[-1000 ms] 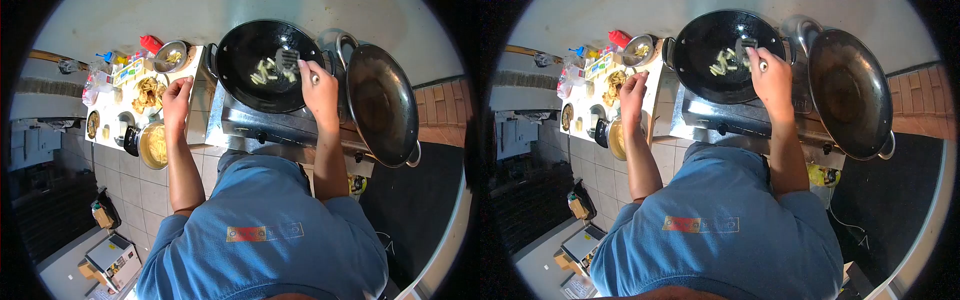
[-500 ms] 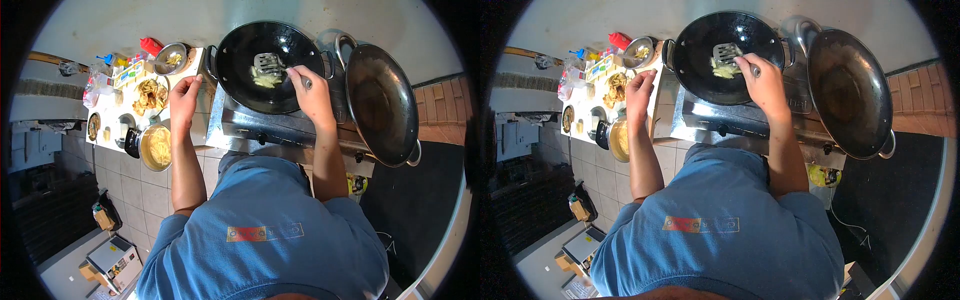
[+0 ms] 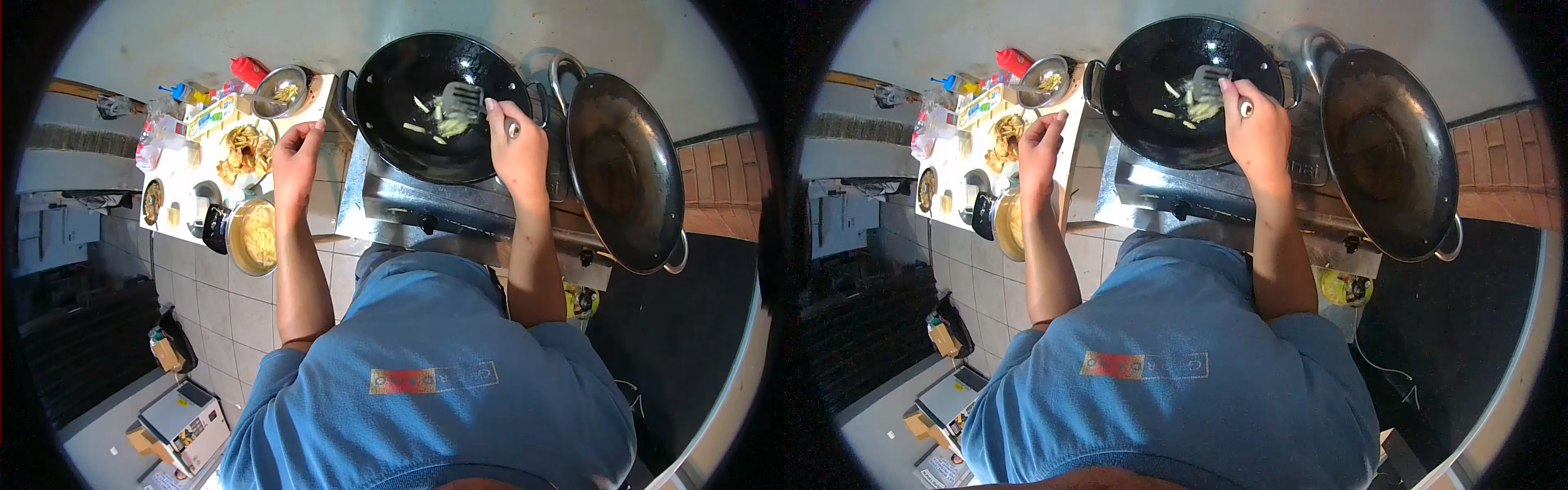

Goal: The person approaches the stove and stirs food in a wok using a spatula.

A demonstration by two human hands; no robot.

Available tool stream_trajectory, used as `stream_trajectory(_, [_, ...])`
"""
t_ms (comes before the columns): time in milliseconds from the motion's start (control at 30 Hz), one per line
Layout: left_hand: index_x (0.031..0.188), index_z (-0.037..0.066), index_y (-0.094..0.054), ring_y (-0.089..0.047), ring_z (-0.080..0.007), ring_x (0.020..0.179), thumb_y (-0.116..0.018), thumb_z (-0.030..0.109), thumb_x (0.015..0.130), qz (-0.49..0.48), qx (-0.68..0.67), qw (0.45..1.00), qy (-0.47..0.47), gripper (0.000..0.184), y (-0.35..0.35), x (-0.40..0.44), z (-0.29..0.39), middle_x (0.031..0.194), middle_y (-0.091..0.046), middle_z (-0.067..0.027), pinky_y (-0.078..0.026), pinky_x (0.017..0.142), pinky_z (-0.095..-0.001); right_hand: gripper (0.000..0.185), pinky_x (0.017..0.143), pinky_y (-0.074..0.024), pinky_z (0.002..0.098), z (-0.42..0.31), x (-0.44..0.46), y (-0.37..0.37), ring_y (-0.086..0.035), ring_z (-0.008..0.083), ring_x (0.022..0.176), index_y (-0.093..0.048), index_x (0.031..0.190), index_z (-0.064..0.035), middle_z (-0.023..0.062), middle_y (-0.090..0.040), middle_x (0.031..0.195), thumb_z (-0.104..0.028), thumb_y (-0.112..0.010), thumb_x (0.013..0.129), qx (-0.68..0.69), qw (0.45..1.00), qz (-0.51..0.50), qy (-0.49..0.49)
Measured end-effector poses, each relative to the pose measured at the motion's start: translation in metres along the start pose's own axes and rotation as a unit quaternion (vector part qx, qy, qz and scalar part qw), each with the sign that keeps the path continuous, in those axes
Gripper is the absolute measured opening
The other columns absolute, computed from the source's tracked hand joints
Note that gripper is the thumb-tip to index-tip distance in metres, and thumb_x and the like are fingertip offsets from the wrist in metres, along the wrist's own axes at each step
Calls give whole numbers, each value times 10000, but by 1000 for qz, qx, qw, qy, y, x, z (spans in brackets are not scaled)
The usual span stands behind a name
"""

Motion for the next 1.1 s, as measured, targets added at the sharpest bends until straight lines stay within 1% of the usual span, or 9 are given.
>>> stream_trajectory(100, [909,25,-640,-350,-23,609,-649,267,859,7,-6,1000,-8,247,-4,3,0,715,-507,75,-290,552,-179,239,629,-449,429,-14,3,-6,-586,386,725,-616,800,-50,187,-604,723,-267,-561,886,8,993,60,97])
stream_trajectory(167, [909,22,-639,-351,-21,610,-652,268,857,-1,-13,1000,-20,252,-12,4,4,717,-510,73,-290,548,-179,244,613,-449,436,-14,0,-8,-582,395,702,-615,796,-46,193,-597,702,-265,-561,889,25,994,50,97])
stream_trajectory(267, [908,9,-643,-415,-36,662,-646,249,864,-2,-11,1000,-7,244,-10,-1,3,750,-547,48,-336,606,-186,275,576,-447,445,-4,-1,-3,-568,411,641,-605,770,-42,195,-577,642,-282,-557,894,29,999,-8,-20])
stream_trajectory(433, [887,0,-639,-434,-39,675,-642,234,869,3,-31,999,-32,234,-15,0,16,734,-543,44,-352,622,-190,244,629,-449,435,-11,-3,-11,-576,395,716,-622,814,-62,184,-602,728,-288,-566,886,22,995,36,93])
stream_trajectory(633, [886,8,-637,-421,-33,666,-640,230,871,14,-16,1000,-13,222,-12,-1,11,738,-536,53,-333,613,-182,243,596,-445,433,-5,-4,10,-579,399,696,-596,782,-46,199,-588,689,-257,-550,893,-29,999,12,-18])
stream_trajectory(767, [902,11,-640,-423,-34,669,-632,225,875,11,-27,999,-13,216,-10,2,9,746,-540,53,-333,613,-184,209,604,-446,423,-8,-1,-1,-578,396,721,-611,818,-59,187,-597,718,-251,-564,887,30,996,20,79])
stream_trajectory(933, [909,-7,-638,-411,-38,652,-634,246,870,14,8,1000,-8,256,-1,4,2,727,-529,50,-330,587,-190,259,609,-455,423,-2,-3,5,-586,399,718,-637,834,-63,189,-608,718,-302,-554,886,13,999,-30,-14])
stream_trajectory(1033, [896,25,-630,-327,-17,579,-652,257,858,24,-18,999,-15,236,3,4,3,681,-469,84,-251,517,-183,257,605,-455,421,8,7,10,-585,396,708,-637,852,-76,182,-607,720,-315,-550,890,-54,998,-21,-21])
stream_trajectory(1100, [890,26,-632,-323,-15,576,-652,253,858,24,-25,999,-22,230,-2,3,7,679,-466,86,-248,514,-184,243,622,-455,421,-3,7,3,-581,400,718,-631,872,-77,180,-611,738,-311,-567,884,9,999,-8,50])
Point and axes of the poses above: each hand's wrist, its own x-axis towards the middle knuckle, its own y-axis out of the back of the hand, z = x × y, the point moved 9 cm from there along x, towards the middle knuckle
